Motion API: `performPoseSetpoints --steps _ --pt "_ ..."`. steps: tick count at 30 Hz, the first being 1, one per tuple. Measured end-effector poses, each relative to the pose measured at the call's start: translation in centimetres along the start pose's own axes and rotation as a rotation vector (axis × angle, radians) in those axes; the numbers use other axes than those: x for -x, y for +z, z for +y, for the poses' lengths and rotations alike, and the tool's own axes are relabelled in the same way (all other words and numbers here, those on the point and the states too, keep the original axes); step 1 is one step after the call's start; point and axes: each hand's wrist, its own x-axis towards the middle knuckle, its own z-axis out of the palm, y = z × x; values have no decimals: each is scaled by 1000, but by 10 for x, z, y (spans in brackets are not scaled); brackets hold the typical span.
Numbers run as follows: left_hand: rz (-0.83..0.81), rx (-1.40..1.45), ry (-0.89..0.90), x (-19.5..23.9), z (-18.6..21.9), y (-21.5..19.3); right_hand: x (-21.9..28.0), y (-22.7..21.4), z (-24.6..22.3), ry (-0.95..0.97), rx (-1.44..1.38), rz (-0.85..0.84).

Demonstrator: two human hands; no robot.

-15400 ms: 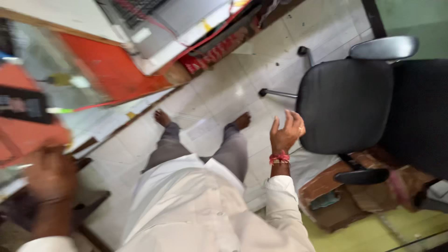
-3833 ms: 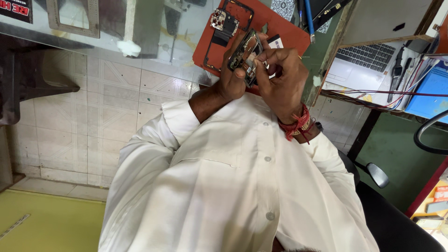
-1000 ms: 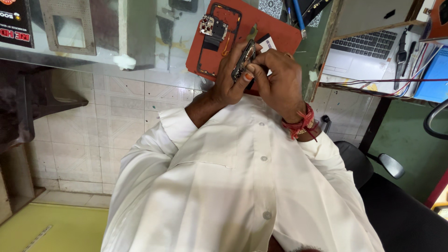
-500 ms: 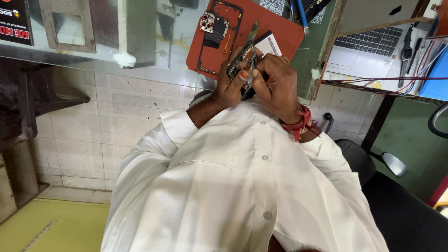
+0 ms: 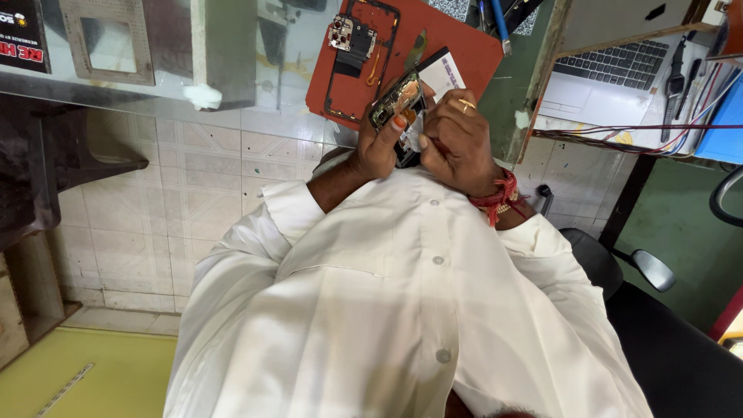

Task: The person disassembles a smartphone, removes the battery, and reassembles the device. They then connect a charging cable to test the phone's functionality. The process is repeated with a second phone.

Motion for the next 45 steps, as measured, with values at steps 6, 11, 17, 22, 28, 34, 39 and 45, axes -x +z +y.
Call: performPoseSetpoints --steps 6,11,17,22,28,34,39,45 --pt "157 648 -208 -10 -7 4 10 -3 -3 13 -30 -99" --pt "73 524 -207 -2 -7 2 10 -6 -13 70 12 4" --pt "61 282 -223 -15 -14 -7 0 -13 -6 45 -27 -56" --pt "73 379 -338 -22 -18 -8 -3 -18 1 88 -72 -130" --pt "78 438 -404 -28 -28 -8 -12 -27 -1 -45 163 -217" --pt "88 578 -533 -27 -36 -6 -19 -30 -5 -19 264 -252" --pt "111 473 -510 -26 -41 -7 -19 -26 -5 -34 298 -264" --pt "98 516 -508 -25 -41 -6 -5 -18 4 -8 153 -190"
